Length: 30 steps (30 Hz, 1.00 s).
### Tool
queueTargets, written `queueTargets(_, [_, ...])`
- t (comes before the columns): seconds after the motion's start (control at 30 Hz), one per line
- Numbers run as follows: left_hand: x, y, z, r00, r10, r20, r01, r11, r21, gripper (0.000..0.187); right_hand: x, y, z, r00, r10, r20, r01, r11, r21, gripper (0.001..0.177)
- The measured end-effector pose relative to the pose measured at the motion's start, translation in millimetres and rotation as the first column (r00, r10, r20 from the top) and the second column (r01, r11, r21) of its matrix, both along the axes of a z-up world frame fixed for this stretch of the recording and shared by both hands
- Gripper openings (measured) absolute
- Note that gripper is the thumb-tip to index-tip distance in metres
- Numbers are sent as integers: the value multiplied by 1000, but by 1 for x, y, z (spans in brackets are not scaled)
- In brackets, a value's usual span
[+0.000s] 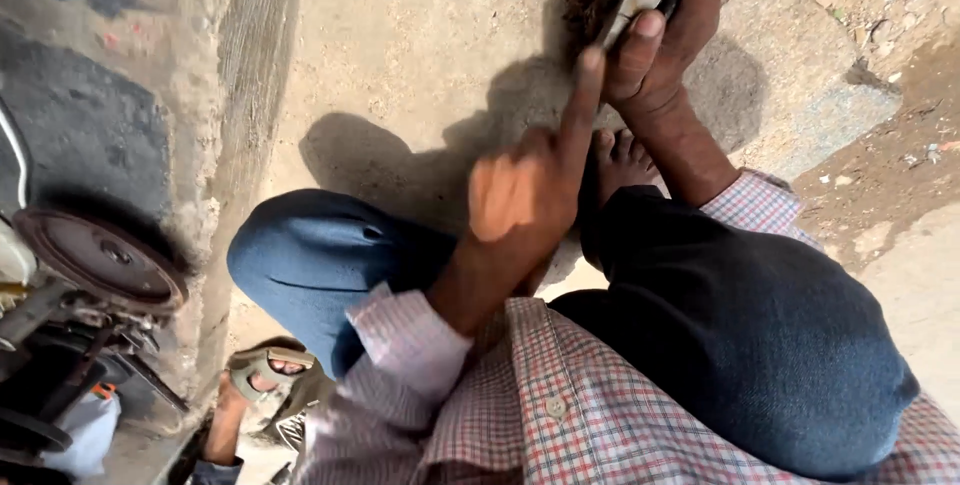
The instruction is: Cutting and removing old copper windings from a fan motor stator.
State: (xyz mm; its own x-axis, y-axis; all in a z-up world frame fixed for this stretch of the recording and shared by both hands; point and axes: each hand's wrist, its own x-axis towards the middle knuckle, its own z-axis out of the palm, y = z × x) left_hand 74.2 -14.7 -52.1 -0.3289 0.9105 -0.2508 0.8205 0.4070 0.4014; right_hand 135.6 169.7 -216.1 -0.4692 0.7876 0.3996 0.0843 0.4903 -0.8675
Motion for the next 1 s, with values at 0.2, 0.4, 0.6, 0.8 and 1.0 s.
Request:
queueTargets(0.2, [-8, 14, -10, 1000, -2, -5, 2, 1000, 3, 74, -12, 10, 7, 997, -71, 37, 71, 997, 3, 61])
queueTargets(0.4, [-19, 48, -19, 993, 85, -78, -76, 991, 112, 70, -6, -3, -2, 1000, 0, 7, 0, 999, -51, 63])
queueTargets(0.6, [-18, 21, -6, 1000, -17, -10, 16, 1000, -8, 66, 0, -2, 3, 997, -52, 50, 53, 998, -28, 66])
queueTargets(0.8, [-16, 13, -14, 984, -90, -152, 91, 996, -3, 67, -15, 16, 6, 994, -98, 54, 96, 995, 25, 63])
queueTargets(1.0, [-17, 39, -21, 978, 56, -201, -40, 996, 80, 70, -16, -1, 7, 998, 30, -57, -33, 998, -46, 64])
